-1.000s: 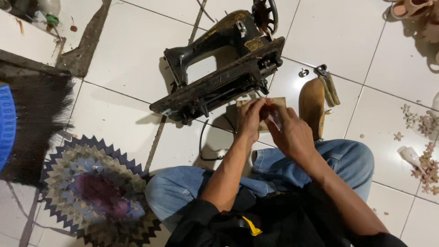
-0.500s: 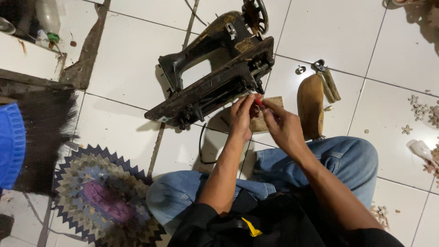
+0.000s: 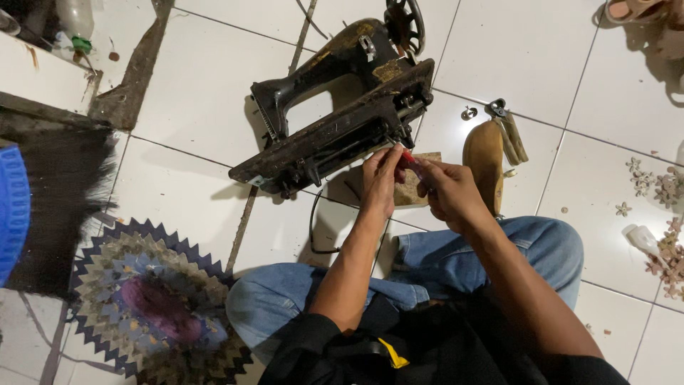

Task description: The person sits on the floor and uses a screwdriver to adjust screws on the underside of a sewing machine. They repeatedly turn the handwheel and probe the internal mechanism with their fingers and the tool.

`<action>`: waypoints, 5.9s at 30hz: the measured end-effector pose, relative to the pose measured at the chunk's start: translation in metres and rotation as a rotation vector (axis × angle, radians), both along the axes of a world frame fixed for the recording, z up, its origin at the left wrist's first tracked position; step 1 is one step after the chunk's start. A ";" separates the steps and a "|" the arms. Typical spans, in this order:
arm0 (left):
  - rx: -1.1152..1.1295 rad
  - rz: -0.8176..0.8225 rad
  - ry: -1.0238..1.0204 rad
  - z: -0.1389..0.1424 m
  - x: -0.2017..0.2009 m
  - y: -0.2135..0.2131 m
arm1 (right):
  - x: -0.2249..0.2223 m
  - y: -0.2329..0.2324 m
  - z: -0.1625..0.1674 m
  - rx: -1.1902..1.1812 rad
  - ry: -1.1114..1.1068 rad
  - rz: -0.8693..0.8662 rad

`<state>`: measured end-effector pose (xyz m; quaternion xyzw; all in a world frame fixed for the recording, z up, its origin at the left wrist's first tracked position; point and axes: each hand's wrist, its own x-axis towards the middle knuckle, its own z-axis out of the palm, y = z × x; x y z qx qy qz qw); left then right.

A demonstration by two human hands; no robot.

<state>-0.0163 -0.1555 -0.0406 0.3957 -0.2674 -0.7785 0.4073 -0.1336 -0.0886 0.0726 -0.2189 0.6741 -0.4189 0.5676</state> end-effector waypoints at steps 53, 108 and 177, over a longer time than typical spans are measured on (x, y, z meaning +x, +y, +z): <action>-1.045 0.018 -1.012 -0.008 0.028 0.048 | -0.012 0.089 -0.071 -0.343 0.410 0.079; -1.051 0.222 -1.499 0.079 0.124 -0.044 | -0.112 -0.232 -0.085 -0.525 0.378 0.134; -1.028 0.195 -1.588 0.068 0.117 -0.037 | -0.119 -0.245 -0.111 -0.457 0.816 0.134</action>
